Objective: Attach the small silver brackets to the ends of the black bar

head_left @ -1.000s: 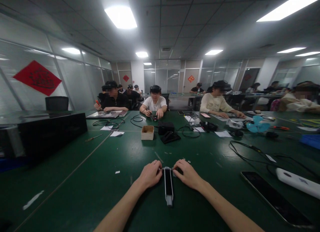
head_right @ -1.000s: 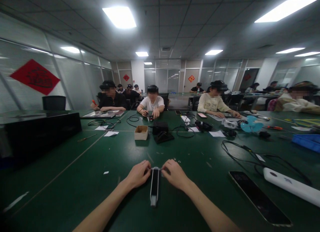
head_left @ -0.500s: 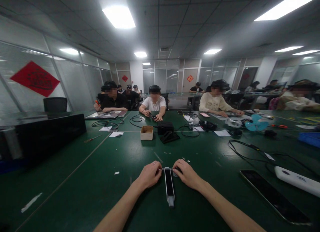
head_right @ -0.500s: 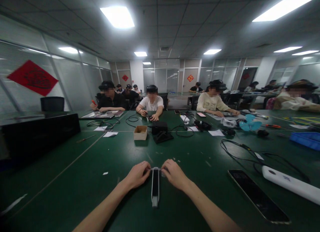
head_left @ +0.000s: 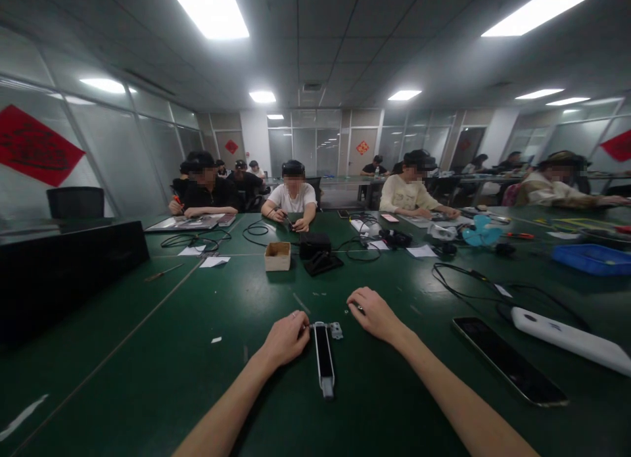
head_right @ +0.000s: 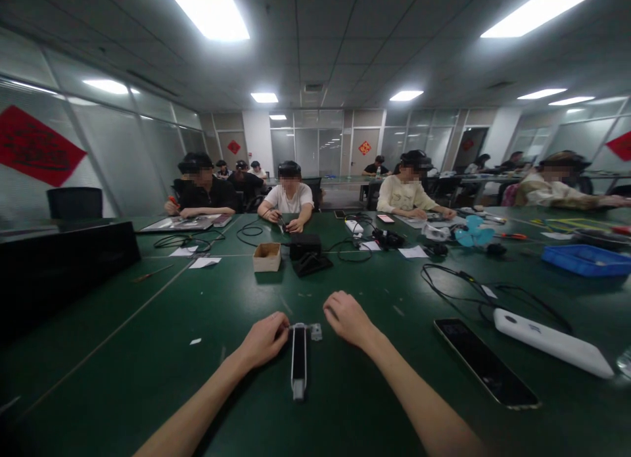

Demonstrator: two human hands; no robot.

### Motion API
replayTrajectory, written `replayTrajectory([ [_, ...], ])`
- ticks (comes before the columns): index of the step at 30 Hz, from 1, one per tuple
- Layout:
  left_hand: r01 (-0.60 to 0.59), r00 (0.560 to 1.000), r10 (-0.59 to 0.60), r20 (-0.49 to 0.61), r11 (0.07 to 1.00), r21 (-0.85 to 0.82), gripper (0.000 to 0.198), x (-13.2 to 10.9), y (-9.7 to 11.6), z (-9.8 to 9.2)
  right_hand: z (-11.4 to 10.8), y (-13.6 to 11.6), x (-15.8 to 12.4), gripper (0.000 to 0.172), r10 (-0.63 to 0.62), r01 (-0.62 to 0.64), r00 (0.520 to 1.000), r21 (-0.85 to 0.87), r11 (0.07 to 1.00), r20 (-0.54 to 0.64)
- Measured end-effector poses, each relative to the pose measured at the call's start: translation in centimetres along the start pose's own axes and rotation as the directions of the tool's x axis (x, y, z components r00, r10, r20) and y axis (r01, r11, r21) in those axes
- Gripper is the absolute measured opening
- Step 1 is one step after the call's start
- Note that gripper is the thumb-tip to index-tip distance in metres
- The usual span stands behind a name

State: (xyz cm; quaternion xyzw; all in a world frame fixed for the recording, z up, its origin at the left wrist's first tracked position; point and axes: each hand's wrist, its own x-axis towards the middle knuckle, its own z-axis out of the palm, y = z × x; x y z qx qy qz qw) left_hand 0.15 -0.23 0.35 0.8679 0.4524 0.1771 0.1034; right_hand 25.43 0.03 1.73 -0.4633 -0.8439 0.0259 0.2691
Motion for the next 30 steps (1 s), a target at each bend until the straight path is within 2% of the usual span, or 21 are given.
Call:
replayTrajectory([
  [3, 0.017, 1.0, -0.017, 0.023, 1.0, 0.001, 0.011, 0.1, 0.1, -0.1, -1.4, 2.5, -0.4, 0.019, 0.094, -0.1, 0.994, -0.107, 0.989, -0.064],
  [7, 0.043, 0.998, -0.043, 0.035, 0.999, 0.003, 0.011, 0.2, 0.2, -0.2, -1.7, 4.7, -1.0, 0.022, 0.189, -0.192, 0.981, -0.172, 0.966, -0.029],
  [13, 0.044, 0.999, -0.045, 0.027, 0.999, 0.026, 0.012, 0.2, 0.4, -0.4, 0.3, 4.3, -0.7, 0.025, 0.21, -0.185, 0.973, -0.219, 0.958, 0.099],
  [20, 0.056, 0.998, -0.056, 0.005, 0.998, -0.018, 0.012, 0.0, 0.3, -0.5, 1.1, 4.3, -0.4, 0.022, 0.272, -0.243, 0.95, -0.191, 0.951, 0.151],
  [23, 0.075, 0.997, -0.075, -0.011, 0.997, -0.018, 0.013, 0.0, 0.2, -0.5, 1.0, 4.2, -0.3, 0.021, 0.276, -0.258, 0.952, -0.142, 0.956, 0.132],
  [25, 0.088, 0.996, -0.089, -0.031, 0.996, -0.018, 0.014, 0.0, 0.3, -0.5, 1.0, 3.4, -0.3, 0.021, 0.25, -0.246, 0.965, -0.063, 0.967, 0.077],
  [30, 0.026, 0.991, -0.033, -0.132, 0.998, -0.052, 0.015, -0.3, 1.1, -0.7, 1.5, -1.6, -0.1, 0.02, 0.191, -0.172, 0.981, 0.281, 0.944, -0.043],
])
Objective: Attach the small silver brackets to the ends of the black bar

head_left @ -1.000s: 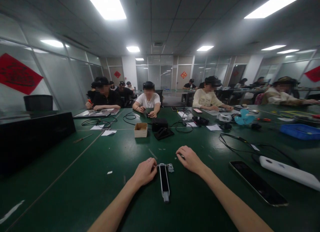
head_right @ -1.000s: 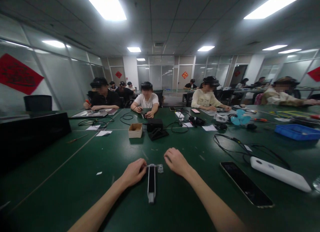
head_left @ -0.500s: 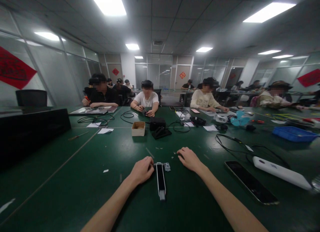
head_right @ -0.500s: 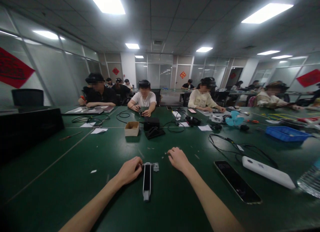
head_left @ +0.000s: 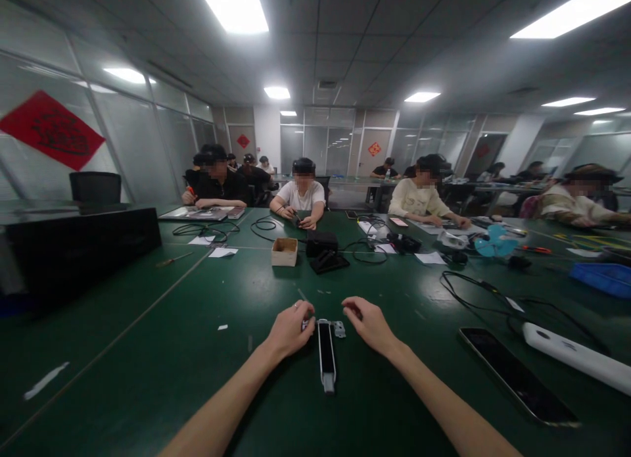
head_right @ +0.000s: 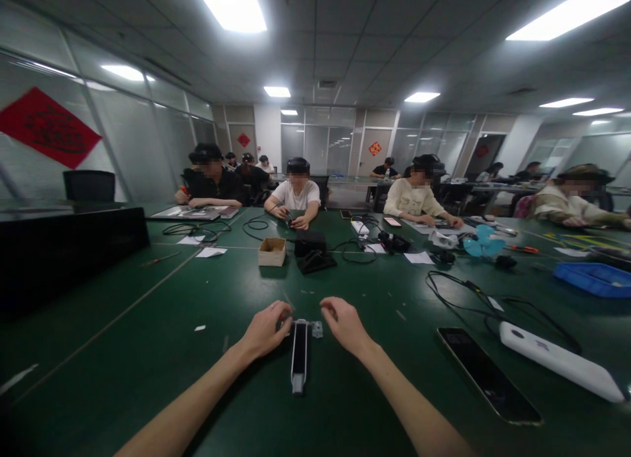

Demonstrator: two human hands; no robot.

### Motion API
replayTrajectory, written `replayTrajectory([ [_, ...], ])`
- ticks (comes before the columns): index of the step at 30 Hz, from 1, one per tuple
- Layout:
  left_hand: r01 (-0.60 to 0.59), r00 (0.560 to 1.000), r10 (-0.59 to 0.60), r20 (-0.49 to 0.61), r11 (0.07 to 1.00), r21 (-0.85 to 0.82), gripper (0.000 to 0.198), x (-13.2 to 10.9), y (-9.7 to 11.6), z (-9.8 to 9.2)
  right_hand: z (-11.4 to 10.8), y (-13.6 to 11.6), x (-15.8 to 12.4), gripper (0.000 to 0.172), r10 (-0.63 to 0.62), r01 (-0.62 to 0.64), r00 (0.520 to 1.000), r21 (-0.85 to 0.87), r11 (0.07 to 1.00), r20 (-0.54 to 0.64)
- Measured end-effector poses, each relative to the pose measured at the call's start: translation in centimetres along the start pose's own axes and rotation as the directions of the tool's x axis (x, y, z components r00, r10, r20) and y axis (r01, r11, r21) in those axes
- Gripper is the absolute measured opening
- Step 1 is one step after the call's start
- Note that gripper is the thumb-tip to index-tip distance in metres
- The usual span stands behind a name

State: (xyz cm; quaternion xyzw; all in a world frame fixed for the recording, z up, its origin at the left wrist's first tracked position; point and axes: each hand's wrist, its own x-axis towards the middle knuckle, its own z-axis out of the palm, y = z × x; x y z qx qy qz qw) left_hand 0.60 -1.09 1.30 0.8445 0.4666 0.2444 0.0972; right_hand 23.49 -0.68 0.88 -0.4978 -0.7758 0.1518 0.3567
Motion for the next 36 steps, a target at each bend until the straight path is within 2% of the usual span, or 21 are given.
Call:
replayTrajectory([
  [3, -0.079, 0.997, 0.078, -0.022, 0.997, -0.027, 0.016, -0.2, 0.6, 0.2, 1.6, -2.9, -0.6, 0.015, -0.015, 0.013, 1.0, 0.167, 0.986, 0.009],
  [5, -0.116, 0.993, 0.115, -0.039, 0.993, -0.034, 0.015, -0.3, 0.8, 0.5, 2.4, -3.9, -0.8, 0.014, -0.007, 0.004, 1.0, 0.248, 0.969, 0.011],
  [12, -0.19, 0.977, 0.188, -0.096, 0.982, -0.008, 0.01, -0.2, 0.4, 0.7, 3.4, -3.6, -0.8, 0.015, 0.133, -0.113, 0.991, 0.403, 0.908, -0.022],
  [18, -0.208, 0.972, 0.208, -0.107, 0.978, 0.013, 0.007, -0.1, 0.1, 0.8, 3.3, -3.9, -0.9, 0.017, 0.126, -0.107, 0.992, 0.399, 0.911, -0.023],
  [28, -0.192, 0.977, 0.188, -0.1, 0.981, -0.032, 0.015, -0.1, 0.0, 1.0, 3.1, -3.7, -1.0, 0.015, 0.104, -0.097, 0.995, 0.353, 0.93, -0.003],
  [33, -0.187, 0.98, 0.18, -0.091, 0.979, -0.083, 0.016, 0.0, 0.3, 0.3, 3.2, -3.5, -1.0, 0.016, 0.079, -0.074, 0.997, 0.32, 0.945, -0.003],
  [36, -0.164, 0.986, 0.157, -0.062, 0.978, -0.129, 0.015, 0.0, -0.5, -0.5, 2.5, -3.4, -0.8, 0.016, 0.043, -0.041, 0.999, 0.255, 0.966, -0.002],
])
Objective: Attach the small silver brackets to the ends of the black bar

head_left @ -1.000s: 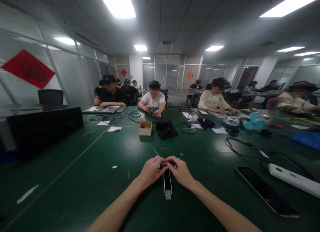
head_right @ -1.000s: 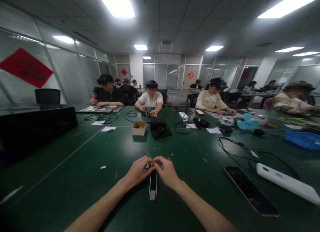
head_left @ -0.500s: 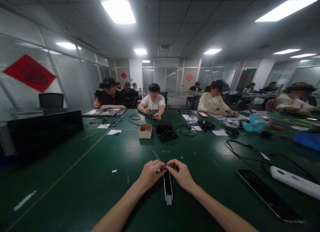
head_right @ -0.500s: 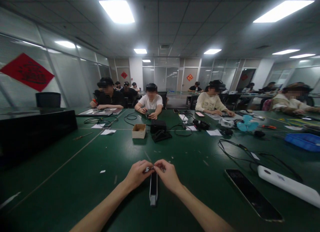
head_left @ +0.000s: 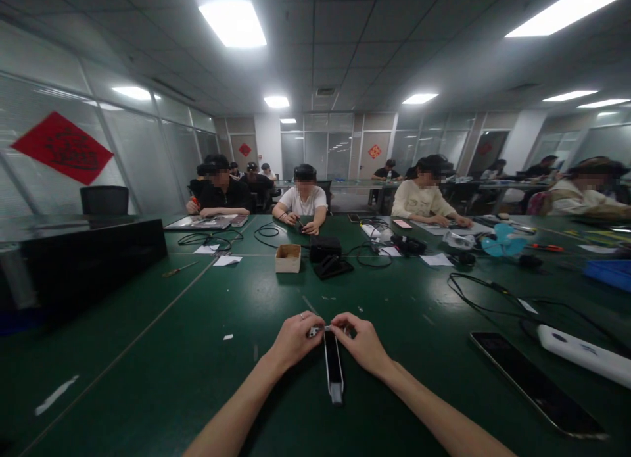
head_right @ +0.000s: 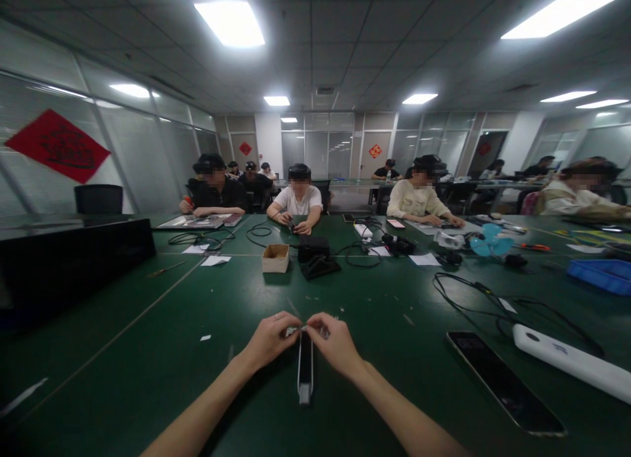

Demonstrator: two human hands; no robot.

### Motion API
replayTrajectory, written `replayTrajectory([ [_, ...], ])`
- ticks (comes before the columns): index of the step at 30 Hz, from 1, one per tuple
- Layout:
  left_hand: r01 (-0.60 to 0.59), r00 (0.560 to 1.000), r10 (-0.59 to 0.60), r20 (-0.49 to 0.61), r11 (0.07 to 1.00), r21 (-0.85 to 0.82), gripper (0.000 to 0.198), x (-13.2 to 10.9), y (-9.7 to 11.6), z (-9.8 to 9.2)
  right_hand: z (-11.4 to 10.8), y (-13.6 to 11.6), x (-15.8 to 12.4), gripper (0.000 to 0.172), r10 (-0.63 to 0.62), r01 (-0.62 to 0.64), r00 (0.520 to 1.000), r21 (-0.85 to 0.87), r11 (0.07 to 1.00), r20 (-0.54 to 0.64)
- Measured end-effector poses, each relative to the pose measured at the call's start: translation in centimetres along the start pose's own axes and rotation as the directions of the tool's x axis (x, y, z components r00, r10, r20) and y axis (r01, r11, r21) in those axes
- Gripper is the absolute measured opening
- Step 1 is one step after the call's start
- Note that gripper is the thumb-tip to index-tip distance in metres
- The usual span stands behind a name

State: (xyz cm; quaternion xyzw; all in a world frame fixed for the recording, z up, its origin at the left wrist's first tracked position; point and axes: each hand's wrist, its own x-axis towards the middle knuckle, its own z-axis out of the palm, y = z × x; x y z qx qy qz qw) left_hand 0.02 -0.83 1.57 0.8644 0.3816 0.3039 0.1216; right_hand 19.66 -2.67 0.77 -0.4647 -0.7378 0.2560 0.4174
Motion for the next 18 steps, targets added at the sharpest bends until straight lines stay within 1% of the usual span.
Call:
replayTrajectory([
  [4, 0.123, 0.989, -0.122, 0.083, 0.992, -0.004, 0.013, -0.1, -1.5, -1.1, -1.4, 0.4, 0.3, 0.015, -0.031, 0.033, 0.999, -0.15, 0.988, 0.016],
  [8, 0.179, 0.97, -0.172, 0.17, 0.984, -0.027, 0.016, -0.1, -2.0, -1.1, -2.3, 1.2, 0.3, 0.014, -0.044, 0.07, 0.994, -0.278, 0.958, 0.102],
  [12, 0.19, 0.967, -0.18, 0.178, 0.981, -0.039, 0.018, -0.1, -1.9, -0.7, -2.5, 1.4, 0.3, 0.013, -0.035, 0.085, 0.987, -0.326, 0.942, 0.156],
  [18, 0.195, 0.967, -0.181, 0.181, 0.979, -0.061, 0.019, -0.1, -2.0, -0.6, -2.2, 1.7, 0.4, 0.013, -0.011, 0.07, 0.984, -0.335, 0.94, 0.175],
])
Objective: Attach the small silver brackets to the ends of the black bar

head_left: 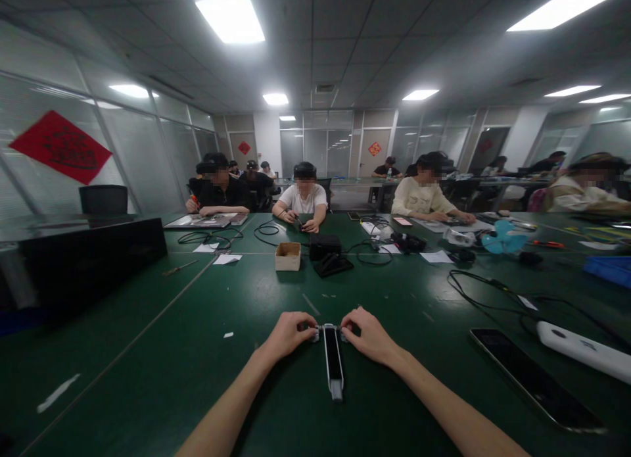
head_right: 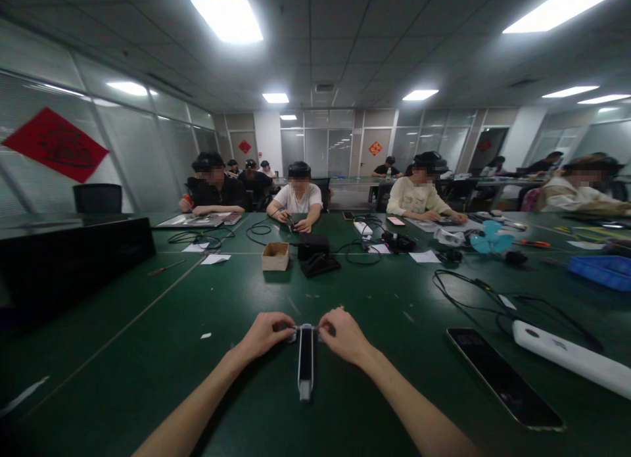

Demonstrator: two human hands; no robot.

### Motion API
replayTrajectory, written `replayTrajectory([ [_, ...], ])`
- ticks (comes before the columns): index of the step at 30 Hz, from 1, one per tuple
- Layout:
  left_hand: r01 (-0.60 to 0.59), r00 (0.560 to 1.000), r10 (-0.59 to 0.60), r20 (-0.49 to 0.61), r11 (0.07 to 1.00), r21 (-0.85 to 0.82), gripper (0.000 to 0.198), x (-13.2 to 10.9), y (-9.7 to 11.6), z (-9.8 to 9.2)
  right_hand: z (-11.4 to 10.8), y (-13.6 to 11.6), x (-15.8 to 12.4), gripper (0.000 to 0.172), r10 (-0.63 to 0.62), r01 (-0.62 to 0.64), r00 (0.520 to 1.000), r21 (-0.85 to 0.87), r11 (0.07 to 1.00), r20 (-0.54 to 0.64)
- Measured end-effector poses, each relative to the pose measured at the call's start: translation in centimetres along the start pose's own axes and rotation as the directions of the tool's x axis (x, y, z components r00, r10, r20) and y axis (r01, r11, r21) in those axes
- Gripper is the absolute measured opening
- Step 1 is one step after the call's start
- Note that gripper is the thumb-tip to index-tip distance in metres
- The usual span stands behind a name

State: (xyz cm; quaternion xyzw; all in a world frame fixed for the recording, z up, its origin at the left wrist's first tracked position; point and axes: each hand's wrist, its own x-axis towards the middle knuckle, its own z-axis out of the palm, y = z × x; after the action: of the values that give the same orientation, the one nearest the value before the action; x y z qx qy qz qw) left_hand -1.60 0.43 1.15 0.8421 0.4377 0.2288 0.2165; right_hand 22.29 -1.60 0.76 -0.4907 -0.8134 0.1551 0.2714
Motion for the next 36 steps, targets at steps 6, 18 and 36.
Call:
replayTrajectory([
  [6, 0.036, 0.999, -0.037, -0.006, 0.993, -0.111, 0.019, 0.0, 0.1, 0.2, 0.2, 0.2, 0.0, 0.013, 0.016, -0.016, 1.0, 0.042, 0.999, 0.015],
  [18, 0.05, 0.998, -0.055, -0.042, 0.991, -0.12, 0.015, 0.1, 0.3, 0.8, 0.4, 0.2, 0.2, 0.012, 0.032, -0.034, 0.999, 0.043, 0.999, 0.044],
  [36, -0.057, 0.998, 0.057, -0.028, 0.998, 0.0, 0.017, -0.1, 0.2, 1.1, -1.1, 0.7, 0.3, 0.015, -0.043, 0.044, 0.998, -0.02, 0.999, 0.05],
])
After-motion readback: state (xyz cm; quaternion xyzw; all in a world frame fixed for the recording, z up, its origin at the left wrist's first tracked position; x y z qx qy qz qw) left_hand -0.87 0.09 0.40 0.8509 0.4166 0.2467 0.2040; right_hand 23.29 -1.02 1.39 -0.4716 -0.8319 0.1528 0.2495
